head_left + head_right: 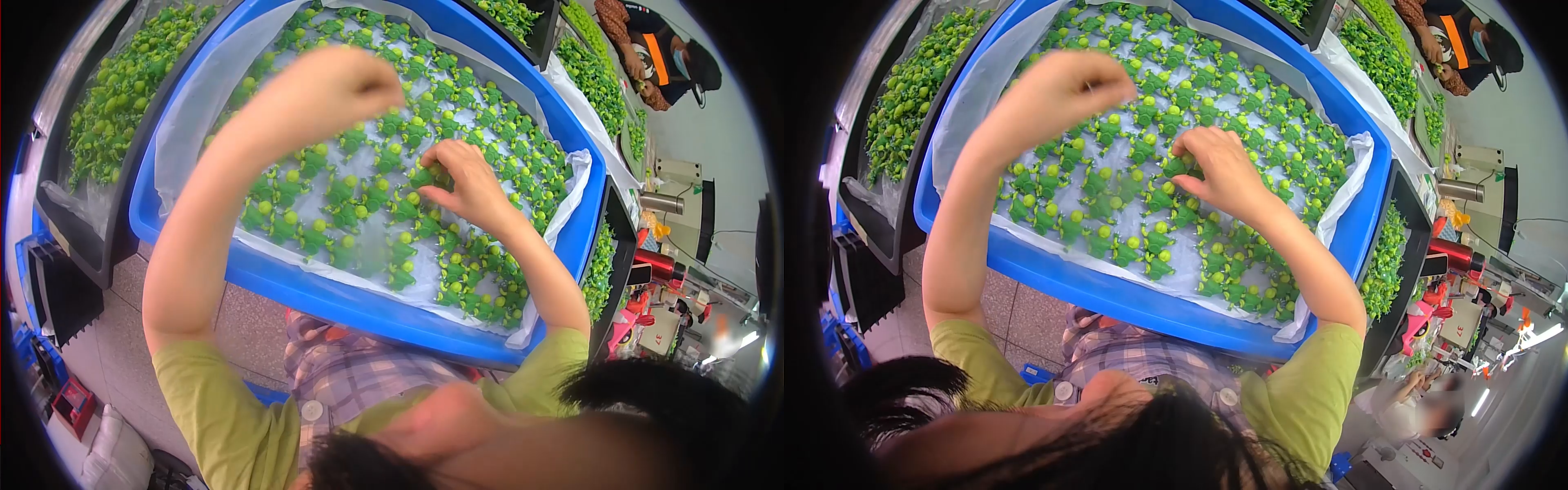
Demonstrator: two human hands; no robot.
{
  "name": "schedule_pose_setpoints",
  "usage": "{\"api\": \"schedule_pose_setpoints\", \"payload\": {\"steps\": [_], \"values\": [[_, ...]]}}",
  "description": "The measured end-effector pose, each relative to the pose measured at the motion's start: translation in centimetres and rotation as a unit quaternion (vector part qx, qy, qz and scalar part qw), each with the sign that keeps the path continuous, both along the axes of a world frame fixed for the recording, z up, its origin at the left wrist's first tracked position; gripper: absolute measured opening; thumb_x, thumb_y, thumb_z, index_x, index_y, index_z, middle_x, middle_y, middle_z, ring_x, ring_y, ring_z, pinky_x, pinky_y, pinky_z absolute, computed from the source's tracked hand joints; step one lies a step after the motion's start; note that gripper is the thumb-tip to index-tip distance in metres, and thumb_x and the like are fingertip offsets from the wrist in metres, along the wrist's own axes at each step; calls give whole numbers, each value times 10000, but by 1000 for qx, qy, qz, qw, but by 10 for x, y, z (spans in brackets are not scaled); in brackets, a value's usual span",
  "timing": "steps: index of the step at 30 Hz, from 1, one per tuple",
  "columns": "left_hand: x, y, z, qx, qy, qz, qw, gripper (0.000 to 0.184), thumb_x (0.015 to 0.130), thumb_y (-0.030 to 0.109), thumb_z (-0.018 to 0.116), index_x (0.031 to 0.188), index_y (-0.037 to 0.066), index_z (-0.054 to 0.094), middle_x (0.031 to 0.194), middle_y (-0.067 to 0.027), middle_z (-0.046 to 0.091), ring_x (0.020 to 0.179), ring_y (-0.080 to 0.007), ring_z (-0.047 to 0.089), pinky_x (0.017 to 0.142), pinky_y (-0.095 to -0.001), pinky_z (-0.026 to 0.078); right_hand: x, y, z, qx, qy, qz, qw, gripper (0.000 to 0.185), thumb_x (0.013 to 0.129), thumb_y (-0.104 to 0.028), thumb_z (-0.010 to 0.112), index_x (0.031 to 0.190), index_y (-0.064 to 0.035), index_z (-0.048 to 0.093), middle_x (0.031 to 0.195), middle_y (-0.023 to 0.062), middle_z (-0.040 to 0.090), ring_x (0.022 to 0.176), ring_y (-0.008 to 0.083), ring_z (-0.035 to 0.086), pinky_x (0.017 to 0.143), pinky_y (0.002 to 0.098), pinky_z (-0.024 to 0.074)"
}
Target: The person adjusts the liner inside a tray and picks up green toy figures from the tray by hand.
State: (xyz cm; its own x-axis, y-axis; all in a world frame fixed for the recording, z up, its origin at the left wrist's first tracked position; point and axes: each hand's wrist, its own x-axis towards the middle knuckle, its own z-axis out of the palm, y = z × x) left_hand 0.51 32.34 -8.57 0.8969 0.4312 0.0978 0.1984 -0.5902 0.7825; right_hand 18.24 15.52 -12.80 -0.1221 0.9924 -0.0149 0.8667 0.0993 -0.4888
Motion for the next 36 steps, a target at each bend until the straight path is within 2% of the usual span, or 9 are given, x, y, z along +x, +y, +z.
{"api": "schedule_pose_setpoints", "payload": {"steps": [5,10,14,17,19,20,24,30,36], "values": [[5,-40,-20,-25,138,-277,951,231,727,157,611,927,49,656,852,-118,645,785,-273,609,726,-368,469,0,1,-1,-2,-2,2,1000,333,663,-167,714,909,-86,505,888,49,550,888,237,519,770,351,362],[5,-52,-26,-38,205,-329,921,292,725,148,605,997,49,638,968,-120,633,929,-290,568,821,-380,440,-5,-5,-5,19,4,-68,997,336,669,-128,709,936,-74,512,867,63,529,743,212,555,629,320,442],[6,-45,-19,-58,230,-330,914,278,729,142,595,986,45,640,957,-121,635,906,-286,576,821,-380,439,-8,-7,-1,-21,35,-107,993,333,680,-119,711,937,-71,505,875,57,535,633,173,569,554,292,451],[6,-34,-13,-33,164,-245,955,251,735,141,579,955,36,638,890,-118,642,804,-278,598,751,-377,459,-6,-9,6,-54,56,-140,987,334,691,-119,710,943,-74,496,891,43,546,574,145,574,533,277,450],[9,-34,-18,19,149,-188,971,249,736,143,580,956,41,635,855,-115,639,781,-274,600,723,-375,462,-5,-11,9,-70,41,-124,989,340,719,-161,683,958,-83,454,929,74,552,694,269,585,581,365,467],[11,-35,-22,69,134,-127,980,247,737,144,580,958,47,632,819,-112,636,758,-270,602,696,-373,465,-5,-11,8,-69,40,-126,989,340,719,-161,683,958,-83,454,929,74,552,694,269,585,581,365,467],[22,-45,-40,-17,30,-54,998,353,748,165,602,1089,86,556,848,-101,625,739,-274,598,655,-370,467,-5,-10,-1,-21,-6,-88,996,342,732,-191,668,966,-82,444,922,84,568,718,277,593,588,383,471],[32,-58,-52,3,86,-76,993,367,737,206,608,1078,92,537,858,-118,625,823,-307,594,696,-412,466,-7,-13,-4,-1,-50,-63,997,371,722,-184,668,1004,-88,448,938,83,576,796,294,589,631,394,482],[34,-45,-54,-97,97,-77,988,367,706,189,635,1040,47,579,741,-106,622,693,-257,600,627,-361,460,-11,-17,-5,-18,21,-88,996,445,703,-143,685,1066,-87,434,960,91,581,837,290,591,689,382,482]]}}
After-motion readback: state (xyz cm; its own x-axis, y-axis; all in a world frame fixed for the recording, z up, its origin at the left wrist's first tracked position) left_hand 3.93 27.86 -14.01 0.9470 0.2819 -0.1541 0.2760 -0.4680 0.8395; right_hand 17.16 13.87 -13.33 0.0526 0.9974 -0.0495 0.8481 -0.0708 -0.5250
